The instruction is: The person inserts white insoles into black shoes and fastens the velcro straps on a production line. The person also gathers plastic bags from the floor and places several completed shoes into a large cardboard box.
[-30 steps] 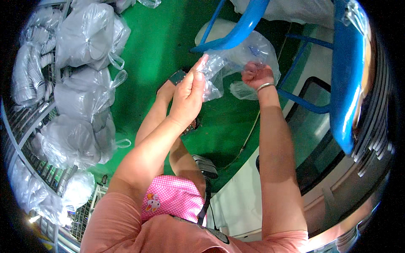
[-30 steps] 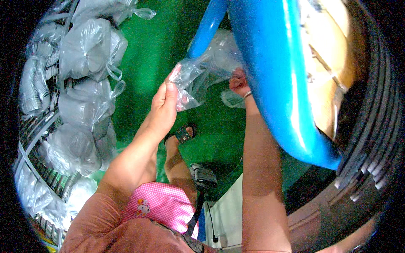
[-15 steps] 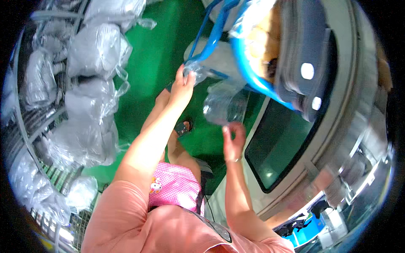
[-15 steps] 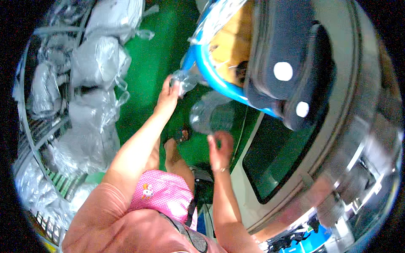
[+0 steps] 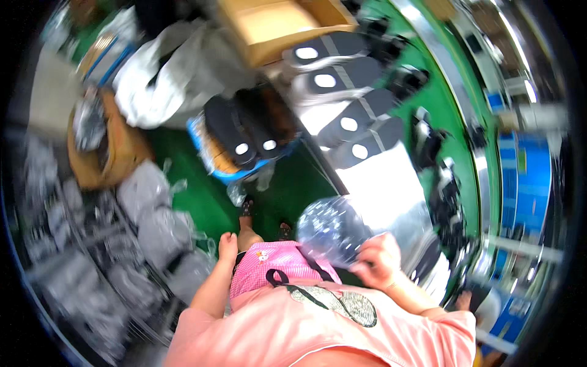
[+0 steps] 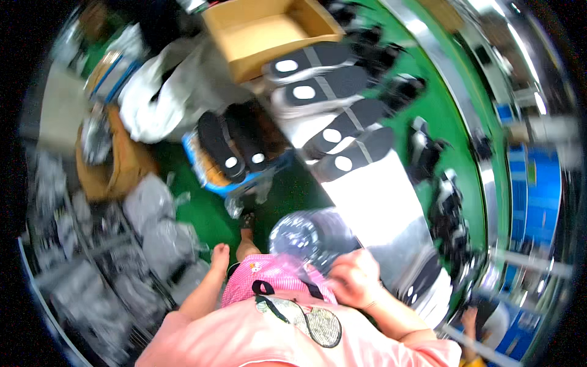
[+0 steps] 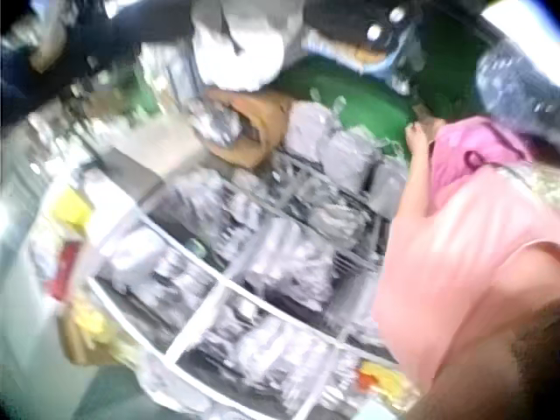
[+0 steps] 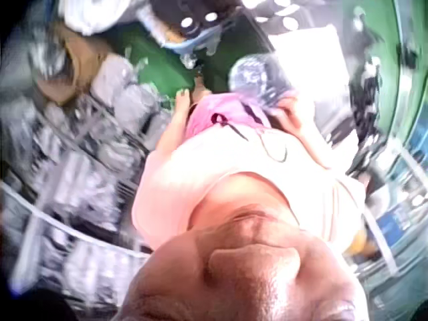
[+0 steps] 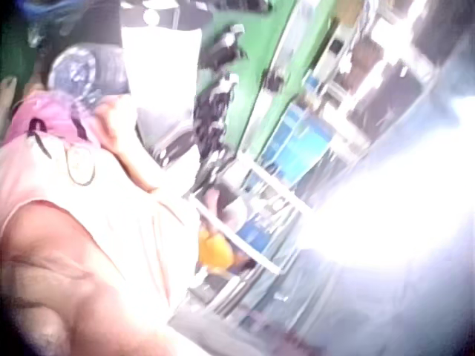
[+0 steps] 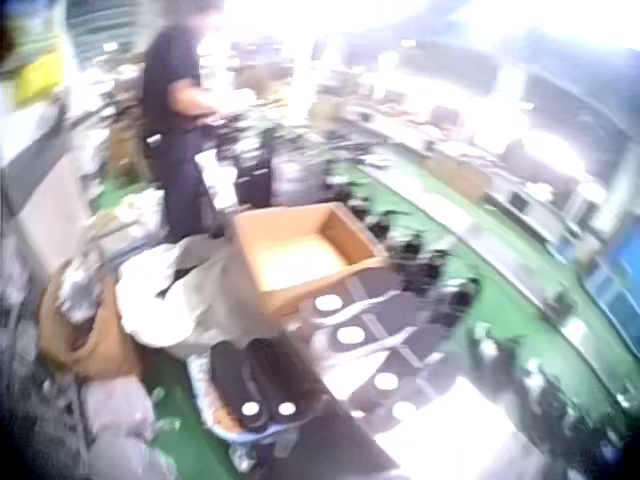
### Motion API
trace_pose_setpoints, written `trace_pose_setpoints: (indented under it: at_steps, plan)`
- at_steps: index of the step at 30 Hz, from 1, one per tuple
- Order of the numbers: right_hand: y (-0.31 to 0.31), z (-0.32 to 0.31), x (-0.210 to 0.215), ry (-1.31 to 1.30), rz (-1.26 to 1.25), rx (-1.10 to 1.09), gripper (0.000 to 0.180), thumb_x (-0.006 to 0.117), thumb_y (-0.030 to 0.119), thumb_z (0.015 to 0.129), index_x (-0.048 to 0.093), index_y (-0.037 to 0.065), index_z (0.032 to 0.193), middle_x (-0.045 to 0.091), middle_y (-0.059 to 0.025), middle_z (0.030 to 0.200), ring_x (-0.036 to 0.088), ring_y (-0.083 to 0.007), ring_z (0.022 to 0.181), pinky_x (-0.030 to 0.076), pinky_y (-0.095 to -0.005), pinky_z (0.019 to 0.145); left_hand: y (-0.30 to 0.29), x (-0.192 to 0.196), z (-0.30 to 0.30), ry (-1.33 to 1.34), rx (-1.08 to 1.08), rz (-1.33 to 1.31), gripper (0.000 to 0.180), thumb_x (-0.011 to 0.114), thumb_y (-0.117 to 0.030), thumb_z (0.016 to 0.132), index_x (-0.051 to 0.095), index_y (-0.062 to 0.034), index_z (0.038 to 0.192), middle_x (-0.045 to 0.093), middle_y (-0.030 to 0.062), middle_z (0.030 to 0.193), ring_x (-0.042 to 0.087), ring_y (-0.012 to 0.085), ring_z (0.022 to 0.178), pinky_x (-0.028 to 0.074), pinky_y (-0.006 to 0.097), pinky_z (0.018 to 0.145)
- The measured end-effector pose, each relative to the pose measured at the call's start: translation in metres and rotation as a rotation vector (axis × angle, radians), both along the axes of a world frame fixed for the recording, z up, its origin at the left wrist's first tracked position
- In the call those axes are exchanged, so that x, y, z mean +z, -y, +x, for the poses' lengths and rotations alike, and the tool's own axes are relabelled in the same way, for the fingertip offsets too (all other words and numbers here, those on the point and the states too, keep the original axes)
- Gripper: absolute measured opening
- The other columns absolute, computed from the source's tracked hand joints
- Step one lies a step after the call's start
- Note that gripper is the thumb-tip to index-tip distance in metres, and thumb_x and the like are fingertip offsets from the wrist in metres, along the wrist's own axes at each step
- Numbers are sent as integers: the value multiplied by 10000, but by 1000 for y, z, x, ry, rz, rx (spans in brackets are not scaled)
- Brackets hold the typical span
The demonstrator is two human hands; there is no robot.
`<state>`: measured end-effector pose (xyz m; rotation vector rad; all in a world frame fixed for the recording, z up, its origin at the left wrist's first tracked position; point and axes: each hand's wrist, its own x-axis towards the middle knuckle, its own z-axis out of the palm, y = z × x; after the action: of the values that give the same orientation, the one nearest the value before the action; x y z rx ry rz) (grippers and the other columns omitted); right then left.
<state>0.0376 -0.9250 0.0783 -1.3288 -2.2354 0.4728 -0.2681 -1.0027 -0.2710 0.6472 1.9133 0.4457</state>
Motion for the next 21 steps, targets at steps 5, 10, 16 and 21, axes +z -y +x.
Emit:
trace_pose_setpoints:
  at_steps: [5, 10, 16, 21]
  plan:
    - [39, 74, 35, 204, 159, -751, 180, 653, 27, 620, 500, 30, 715, 514, -104, 723, 483, -277, 680, 399, -345, 608, -38, 21, -22, 72, -49, -2, 280, 531, -224, 819, 536, 22, 953, 589, 114, 857, 552, 179, 741, 443, 283, 657]
    - [67, 139, -26, 322, 78, -995, 161, 665, 121, 680, 522, 53, 712, 533, -102, 745, 509, -258, 719, 408, -348, 626, -102, 23, -5, 32, -194, 53, 269, 511, -267, 818, 539, -34, 950, 545, 69, 734, 502, 137, 625, 382, 259, 519]
    - [69, 141, -14, 388, 20, -1021, 373, 642, 214, 721, 537, 66, 1047, 492, -150, 1063, 541, -319, 896, 467, -351, 660, -137, 53, 37, -65, 184, 285, 280, 521, -286, 828, 495, -55, 984, 487, 6, 710, 437, 85, 533, 322, 209, 394]
    - [28, 85, -16, -339, -555, -514, 289, 576, 126, 769, 524, 13, 1029, 540, -139, 976, 555, -253, 864, 451, -300, 718, -191, 87, 22, -40, 356, 317, 494, 563, -422, 773, 423, -70, 1090, 481, 13, 850, 452, 102, 697, 368, 260, 534]
